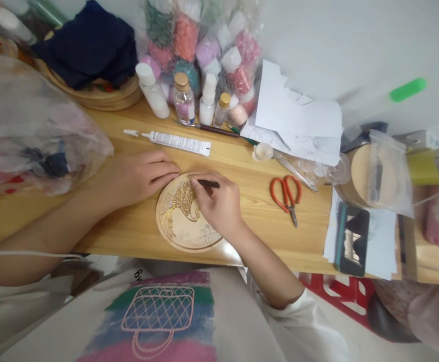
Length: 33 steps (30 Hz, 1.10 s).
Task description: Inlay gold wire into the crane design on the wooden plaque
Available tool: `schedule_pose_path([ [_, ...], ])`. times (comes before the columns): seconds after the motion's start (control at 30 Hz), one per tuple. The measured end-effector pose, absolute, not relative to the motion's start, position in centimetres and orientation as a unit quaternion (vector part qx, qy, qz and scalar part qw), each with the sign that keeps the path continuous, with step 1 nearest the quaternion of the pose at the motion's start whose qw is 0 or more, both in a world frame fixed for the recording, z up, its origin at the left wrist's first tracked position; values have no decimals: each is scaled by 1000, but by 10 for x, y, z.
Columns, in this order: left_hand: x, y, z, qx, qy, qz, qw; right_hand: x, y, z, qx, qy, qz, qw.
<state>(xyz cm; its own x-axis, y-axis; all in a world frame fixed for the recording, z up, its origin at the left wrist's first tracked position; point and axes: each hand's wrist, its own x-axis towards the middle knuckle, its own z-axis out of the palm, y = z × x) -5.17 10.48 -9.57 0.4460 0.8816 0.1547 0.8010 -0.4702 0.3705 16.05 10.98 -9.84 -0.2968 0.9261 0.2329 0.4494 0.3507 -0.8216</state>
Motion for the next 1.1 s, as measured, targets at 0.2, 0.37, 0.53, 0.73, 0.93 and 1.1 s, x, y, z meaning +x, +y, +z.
schedule_pose_path([
  [0.2,-57,113,-104,840,477,199,166,161,109,-102,-483,-718,348,361],
  [0.37,-66,127,-111,840,445,218,220,160,112,-104,-490,-689,382,374],
  [0.53,-70,132,-111,812,439,263,279,178,117,-91,-526,-624,369,444],
  [0.73,-66,134,-106,798,447,280,291,211,98,-85,-553,-780,173,238],
  [0.93,-52,140,-100,795,454,274,295,226,87,-104,-542,-819,88,165],
  [1.1,-42,139,-98,802,444,263,301,241,98,-105,-529,-825,114,164],
])
